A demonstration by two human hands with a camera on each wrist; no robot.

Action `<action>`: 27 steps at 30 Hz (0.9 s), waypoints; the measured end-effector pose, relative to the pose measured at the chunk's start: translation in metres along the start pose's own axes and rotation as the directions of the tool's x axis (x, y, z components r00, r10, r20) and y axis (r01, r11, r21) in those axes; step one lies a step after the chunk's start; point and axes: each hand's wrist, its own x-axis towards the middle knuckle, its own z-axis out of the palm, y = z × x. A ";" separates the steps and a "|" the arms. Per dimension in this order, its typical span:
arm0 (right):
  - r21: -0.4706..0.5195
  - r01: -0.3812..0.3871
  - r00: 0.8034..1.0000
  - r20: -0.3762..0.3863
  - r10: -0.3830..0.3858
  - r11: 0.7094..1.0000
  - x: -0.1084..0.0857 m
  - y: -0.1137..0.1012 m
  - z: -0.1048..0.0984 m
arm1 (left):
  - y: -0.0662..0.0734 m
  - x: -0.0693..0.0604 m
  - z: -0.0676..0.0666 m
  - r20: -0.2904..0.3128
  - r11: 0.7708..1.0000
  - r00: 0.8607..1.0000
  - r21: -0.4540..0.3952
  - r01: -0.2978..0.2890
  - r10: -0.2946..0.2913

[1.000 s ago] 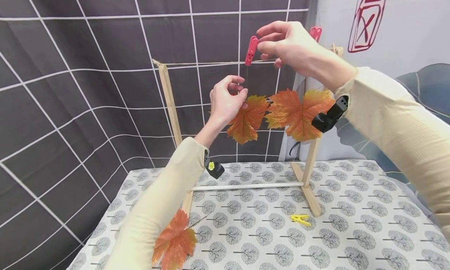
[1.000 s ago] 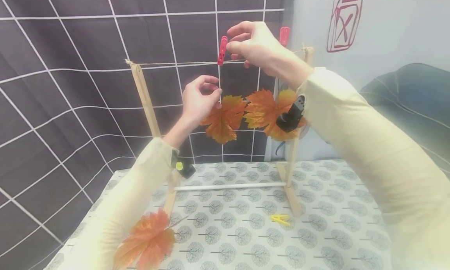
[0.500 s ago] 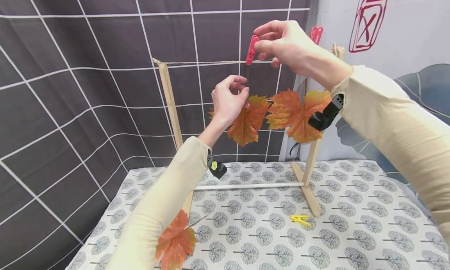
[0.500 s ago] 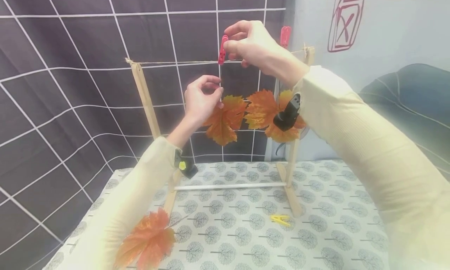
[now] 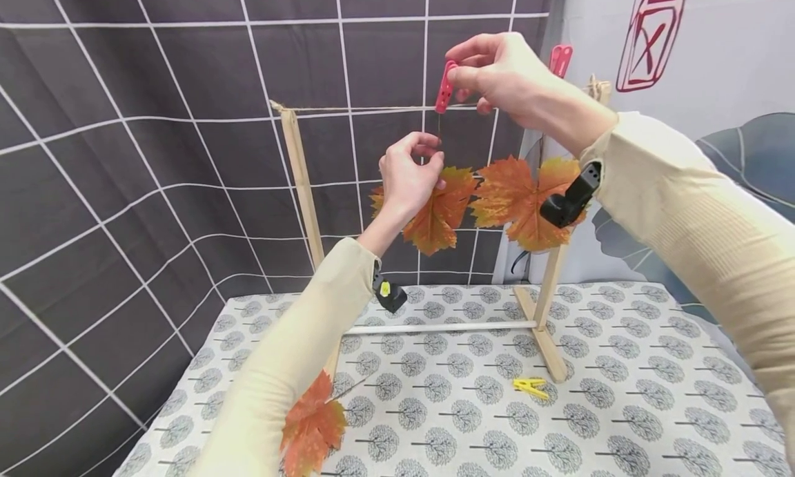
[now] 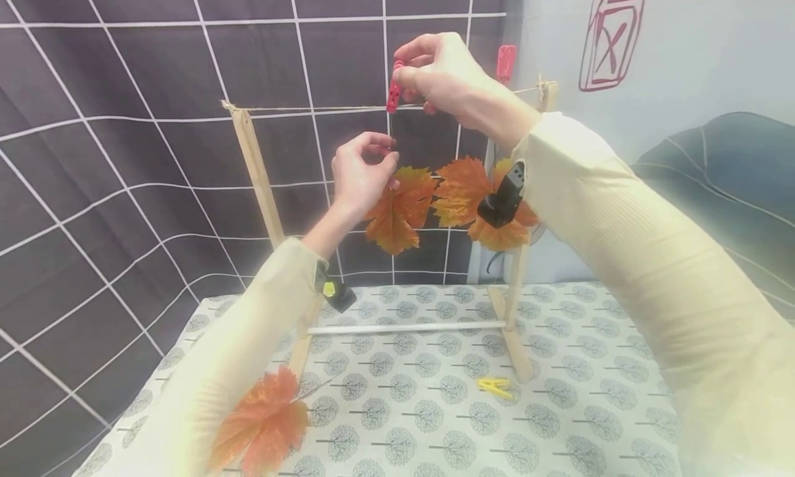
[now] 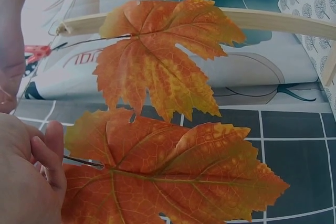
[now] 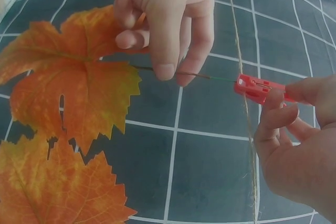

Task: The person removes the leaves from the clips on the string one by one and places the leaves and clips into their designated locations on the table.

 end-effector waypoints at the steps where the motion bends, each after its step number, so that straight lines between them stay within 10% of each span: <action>1: 0.000 -0.001 1.000 0.000 0.001 1.000 0.000 0.000 0.000 | 0.000 0.000 0.000 0.000 1.000 1.000 0.003 0.000 0.000; 27: 0.035 -0.014 0.997 -0.081 0.017 0.999 0.001 -0.001 0.002 | 0.002 0.000 -0.002 -0.043 0.998 0.999 -0.055 0.020 -0.023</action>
